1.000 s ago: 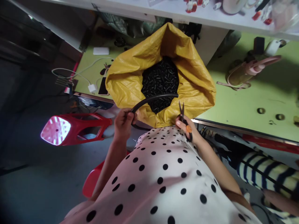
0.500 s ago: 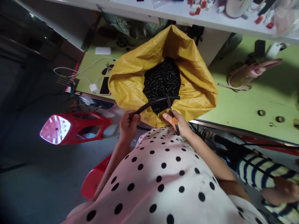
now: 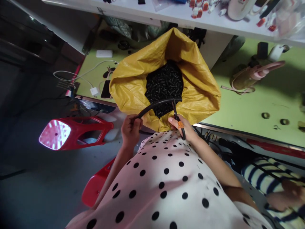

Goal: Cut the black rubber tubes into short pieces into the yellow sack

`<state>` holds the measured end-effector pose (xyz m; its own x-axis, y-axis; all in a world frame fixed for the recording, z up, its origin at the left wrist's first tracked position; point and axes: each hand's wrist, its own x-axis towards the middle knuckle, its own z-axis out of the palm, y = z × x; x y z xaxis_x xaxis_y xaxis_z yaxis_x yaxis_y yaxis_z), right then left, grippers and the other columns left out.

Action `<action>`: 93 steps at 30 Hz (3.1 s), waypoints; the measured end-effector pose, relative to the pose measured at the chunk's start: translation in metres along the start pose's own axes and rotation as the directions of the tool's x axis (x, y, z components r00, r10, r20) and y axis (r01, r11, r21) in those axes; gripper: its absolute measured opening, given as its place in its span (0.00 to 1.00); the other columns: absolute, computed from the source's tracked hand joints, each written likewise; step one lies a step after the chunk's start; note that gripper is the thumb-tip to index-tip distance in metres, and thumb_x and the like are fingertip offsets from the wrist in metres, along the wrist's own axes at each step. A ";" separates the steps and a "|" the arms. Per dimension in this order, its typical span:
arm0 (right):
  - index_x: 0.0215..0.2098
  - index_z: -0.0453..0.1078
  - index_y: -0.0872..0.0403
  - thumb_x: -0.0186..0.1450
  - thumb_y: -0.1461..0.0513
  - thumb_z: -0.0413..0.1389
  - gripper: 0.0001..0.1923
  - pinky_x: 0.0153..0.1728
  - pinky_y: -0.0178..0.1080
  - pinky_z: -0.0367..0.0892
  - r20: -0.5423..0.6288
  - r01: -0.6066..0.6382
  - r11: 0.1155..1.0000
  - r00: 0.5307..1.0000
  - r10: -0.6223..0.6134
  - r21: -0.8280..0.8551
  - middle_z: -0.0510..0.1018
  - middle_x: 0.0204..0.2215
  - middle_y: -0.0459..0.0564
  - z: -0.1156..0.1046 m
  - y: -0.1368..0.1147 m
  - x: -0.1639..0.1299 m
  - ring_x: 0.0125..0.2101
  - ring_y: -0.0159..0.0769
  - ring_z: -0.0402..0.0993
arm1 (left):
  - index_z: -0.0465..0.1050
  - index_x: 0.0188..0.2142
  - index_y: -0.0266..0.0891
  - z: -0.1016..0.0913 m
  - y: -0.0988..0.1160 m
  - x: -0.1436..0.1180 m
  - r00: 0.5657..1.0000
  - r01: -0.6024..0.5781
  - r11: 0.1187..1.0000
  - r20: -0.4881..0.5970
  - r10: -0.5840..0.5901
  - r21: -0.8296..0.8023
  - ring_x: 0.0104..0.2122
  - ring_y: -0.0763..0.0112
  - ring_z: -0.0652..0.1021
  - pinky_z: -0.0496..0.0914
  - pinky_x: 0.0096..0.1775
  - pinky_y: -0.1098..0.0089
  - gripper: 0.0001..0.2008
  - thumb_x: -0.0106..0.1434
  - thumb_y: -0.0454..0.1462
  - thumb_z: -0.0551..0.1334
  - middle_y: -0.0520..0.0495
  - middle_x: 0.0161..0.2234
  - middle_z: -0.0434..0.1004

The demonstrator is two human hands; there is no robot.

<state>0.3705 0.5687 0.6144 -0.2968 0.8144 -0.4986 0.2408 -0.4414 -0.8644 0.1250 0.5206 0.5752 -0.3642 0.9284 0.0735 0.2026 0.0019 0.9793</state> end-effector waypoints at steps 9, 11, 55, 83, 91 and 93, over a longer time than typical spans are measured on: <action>0.27 0.64 0.50 0.55 0.25 0.62 0.40 0.25 0.37 0.71 -0.071 -0.005 0.997 0.997 0.010 0.076 0.72 0.21 0.45 0.000 0.001 0.014 0.21 0.34 0.72 | 0.74 0.43 0.41 -0.007 -0.011 -0.001 0.997 0.011 0.993 0.071 -0.020 0.121 0.28 0.72 0.72 0.70 0.34 0.71 0.19 0.71 0.55 0.64 0.52 0.29 0.72; 0.24 0.63 0.51 0.52 0.24 0.63 0.41 0.20 0.35 0.67 -0.084 -0.032 0.996 0.996 0.039 0.078 0.69 0.17 0.44 0.002 0.003 0.016 0.17 0.32 0.70 | 0.74 0.42 0.41 -0.011 -0.015 0.001 0.997 0.023 0.992 0.070 -0.032 0.128 0.28 0.72 0.72 0.69 0.34 0.71 0.19 0.71 0.54 0.64 0.53 0.29 0.72; 0.20 0.59 0.49 0.53 0.27 0.65 0.40 0.19 0.37 0.54 -0.024 0.033 0.998 0.999 -0.035 -0.059 0.65 0.13 0.42 0.009 0.024 0.017 0.15 0.30 0.61 | 0.85 0.49 0.41 -0.002 0.018 0.040 0.919 -0.081 0.958 0.392 -0.035 0.275 0.48 0.58 0.85 0.77 0.52 0.61 0.16 0.72 0.46 0.64 0.43 0.48 0.89; 0.21 0.62 0.50 0.60 0.26 0.60 0.39 0.20 0.37 0.58 0.081 0.007 0.999 0.997 -0.004 -0.041 0.68 0.13 0.44 0.020 0.023 0.013 0.16 0.31 0.64 | 0.85 0.49 0.43 0.023 0.011 0.035 0.957 -0.119 0.947 0.289 0.029 0.298 0.47 0.58 0.86 0.78 0.51 0.61 0.13 0.71 0.43 0.65 0.44 0.47 0.90; 0.18 0.57 0.50 0.55 0.26 0.64 0.41 0.20 0.36 0.50 -0.002 0.072 0.991 0.997 -0.073 -0.113 0.62 0.14 0.43 0.020 0.028 0.013 0.19 0.28 0.55 | 0.85 0.48 0.43 0.021 0.005 0.034 0.966 -0.077 0.955 0.257 0.000 0.286 0.44 0.59 0.86 0.78 0.48 0.61 0.11 0.70 0.43 0.66 0.45 0.45 0.90; 0.17 0.55 0.50 0.54 0.26 0.65 0.42 0.20 0.36 0.48 -0.025 0.083 0.991 0.996 -0.086 -0.103 0.60 0.14 0.42 0.021 0.028 0.012 0.19 0.27 0.54 | 0.85 0.48 0.43 0.019 0.005 0.034 0.966 -0.077 0.956 0.258 0.002 0.282 0.45 0.58 0.86 0.78 0.50 0.60 0.11 0.71 0.43 0.66 0.44 0.46 0.90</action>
<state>0.3547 0.5585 0.5827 -0.2930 0.8587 -0.4205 0.3090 -0.3312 -0.8916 0.1308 0.5590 0.5795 -0.1170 0.9928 0.0243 0.4783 0.0348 0.8775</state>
